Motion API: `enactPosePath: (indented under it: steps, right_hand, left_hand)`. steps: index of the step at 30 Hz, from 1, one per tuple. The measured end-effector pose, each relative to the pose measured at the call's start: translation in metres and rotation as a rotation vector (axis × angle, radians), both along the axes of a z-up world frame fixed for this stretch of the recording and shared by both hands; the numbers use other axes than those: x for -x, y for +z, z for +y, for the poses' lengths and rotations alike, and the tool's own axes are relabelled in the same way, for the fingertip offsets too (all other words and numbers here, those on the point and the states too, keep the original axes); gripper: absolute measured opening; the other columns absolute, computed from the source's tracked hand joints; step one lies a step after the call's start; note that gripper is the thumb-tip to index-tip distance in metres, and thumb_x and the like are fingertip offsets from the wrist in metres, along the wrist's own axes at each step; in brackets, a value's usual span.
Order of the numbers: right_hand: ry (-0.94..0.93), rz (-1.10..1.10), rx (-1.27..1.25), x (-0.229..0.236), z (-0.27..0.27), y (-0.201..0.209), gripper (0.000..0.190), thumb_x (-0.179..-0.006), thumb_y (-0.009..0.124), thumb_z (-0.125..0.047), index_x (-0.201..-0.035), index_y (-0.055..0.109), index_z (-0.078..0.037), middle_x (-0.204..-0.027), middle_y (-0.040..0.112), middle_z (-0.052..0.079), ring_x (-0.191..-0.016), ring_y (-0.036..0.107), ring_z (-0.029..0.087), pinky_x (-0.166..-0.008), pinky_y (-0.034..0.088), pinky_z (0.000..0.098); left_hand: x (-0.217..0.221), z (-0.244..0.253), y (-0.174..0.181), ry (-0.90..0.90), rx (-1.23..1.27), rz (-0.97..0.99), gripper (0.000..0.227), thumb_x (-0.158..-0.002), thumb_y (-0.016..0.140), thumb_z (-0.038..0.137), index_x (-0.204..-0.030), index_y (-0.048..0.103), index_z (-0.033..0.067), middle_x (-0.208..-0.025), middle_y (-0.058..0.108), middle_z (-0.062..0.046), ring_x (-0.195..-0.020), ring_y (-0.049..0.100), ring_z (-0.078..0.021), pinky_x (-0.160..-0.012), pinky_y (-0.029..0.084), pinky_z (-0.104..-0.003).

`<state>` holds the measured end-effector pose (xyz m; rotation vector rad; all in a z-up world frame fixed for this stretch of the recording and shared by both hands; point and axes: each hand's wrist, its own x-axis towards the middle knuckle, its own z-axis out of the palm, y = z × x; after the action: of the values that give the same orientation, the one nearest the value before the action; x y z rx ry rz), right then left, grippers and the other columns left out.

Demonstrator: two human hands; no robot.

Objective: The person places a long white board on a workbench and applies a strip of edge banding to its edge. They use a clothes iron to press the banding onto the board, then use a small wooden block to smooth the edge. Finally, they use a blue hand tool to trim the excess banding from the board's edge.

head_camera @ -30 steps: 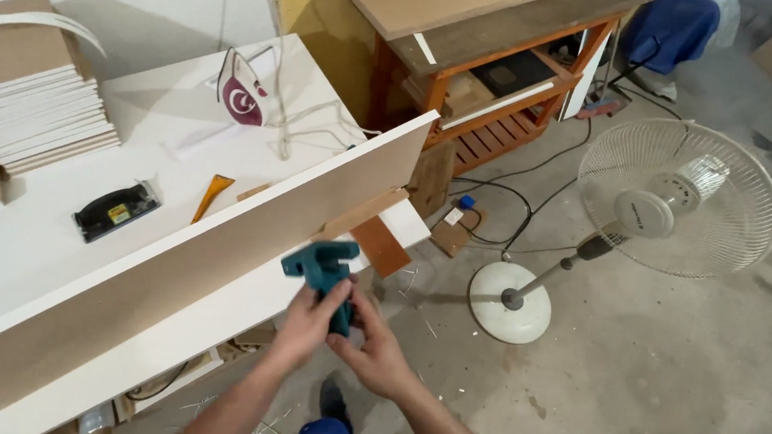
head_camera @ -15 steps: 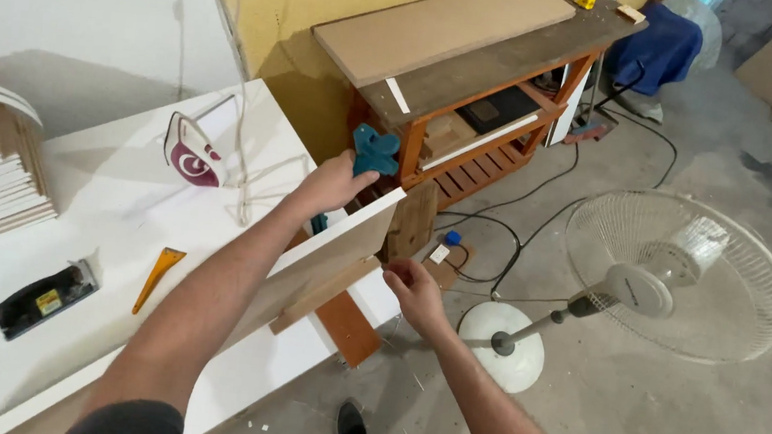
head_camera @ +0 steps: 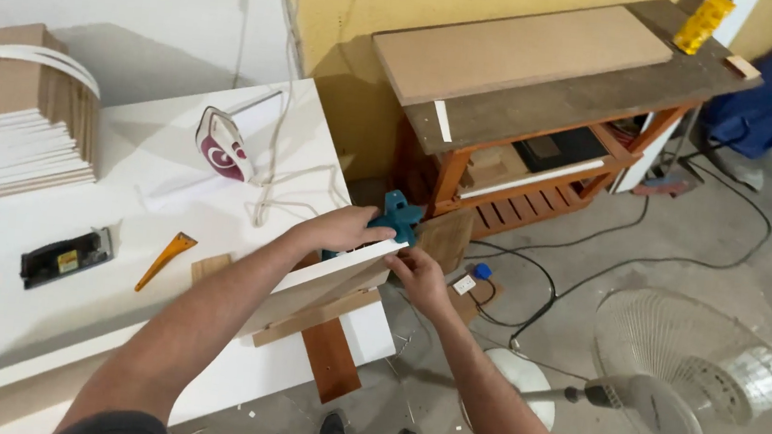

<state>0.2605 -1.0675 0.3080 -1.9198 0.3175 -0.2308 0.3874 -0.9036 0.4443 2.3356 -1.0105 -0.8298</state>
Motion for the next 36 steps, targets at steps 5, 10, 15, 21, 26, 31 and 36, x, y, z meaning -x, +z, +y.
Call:
enactPosePath:
  steps: [5,10,15,21,26,31,36]
  right_hand:
    - [0.092,-0.136,-0.092,-0.005,-0.011,-0.002,0.019,-0.091,0.079,-0.020,-0.098,0.073,-0.004,-0.083,0.076,0.014,-0.082,0.071,0.024,-0.080,0.058,0.0436]
    - [0.234,-0.132,0.017,-0.032,-0.040,-0.057,0.014,-0.093,0.074,-0.016,-0.097,0.071,-0.003,-0.087,0.076,0.018,-0.091,0.074,0.037,-0.082,0.059,0.0482]
    - [0.310,-0.160,0.007,-0.046,-0.053,-0.087,0.015,-0.099,0.064,-0.011,-0.103,0.073,-0.001,-0.100,0.077,0.020,-0.101,0.072,0.036,-0.089,0.058,0.0504]
    - [0.430,-0.045,-0.148,-0.041,-0.066,-0.055,0.020,-0.099,0.067,-0.019,-0.114,0.073,-0.007,-0.099,0.077,0.015,-0.089,0.072,0.027,-0.078,0.062,0.0434]
    - [0.548,0.197,-0.706,-0.012,-0.059,0.032,0.060,-0.103,0.044,-0.053,-0.127,0.061,0.000,-0.089,0.072,0.020,-0.072,0.071,0.029,-0.063,0.061,0.0375]
    - [0.524,0.161,-0.652,-0.025,-0.058,0.012,0.051,-0.098,0.064,-0.032,-0.132,0.053,0.004,-0.075,0.070,0.024,-0.060,0.072,0.031,-0.053,0.060,0.0358]
    - [0.635,0.186,-0.675,-0.022,-0.064,0.023,0.079,-0.098,0.038,-0.072,-0.123,0.065,-0.002,-0.092,0.075,0.023,-0.078,0.074,0.031,-0.070,0.063,0.0393]
  left_hand:
    - [0.013,0.000,0.002,-0.062,-0.062,-0.031,0.068,-0.098,0.054,0.064,-0.112,0.060,-0.0023,-0.101,0.068,-0.026,-0.100,0.068,-0.0397,-0.083,0.055,-0.047]
    - [0.041,-0.001,-0.004,-0.004,-0.079,-0.140,0.051,-0.100,0.055,0.054,-0.106,0.061,0.0033,-0.097,0.068,-0.016,-0.093,0.068,-0.0322,-0.079,0.055,-0.041]
    - [0.059,0.001,-0.067,-0.002,-0.058,-0.680,0.042,-0.098,0.049,0.041,-0.119,0.054,0.0045,-0.102,0.063,-0.013,-0.095,0.069,-0.0337,-0.078,0.056,-0.045]
    - [0.060,0.002,-0.095,0.073,-0.057,-0.957,0.032,-0.093,0.051,0.037,-0.110,0.058,0.0104,-0.089,0.064,-0.006,-0.083,0.072,-0.0271,-0.070,0.056,-0.039]
    - [0.057,-0.001,-0.089,0.068,-0.171,-0.809,0.034,-0.093,0.052,0.033,-0.118,0.057,0.0103,-0.099,0.068,-0.009,-0.094,0.073,-0.0294,-0.080,0.056,-0.040]
    - [0.059,-0.002,-0.081,0.084,-0.074,-0.880,0.029,-0.089,0.055,0.029,-0.108,0.059,0.0067,-0.090,0.068,-0.012,-0.084,0.072,-0.0321,-0.073,0.056,-0.040]
    - [0.066,-0.005,-0.058,0.113,-0.118,-0.779,0.034,-0.094,0.053,0.034,-0.114,0.060,0.0077,-0.095,0.069,-0.011,-0.091,0.073,-0.0307,-0.079,0.055,-0.038]
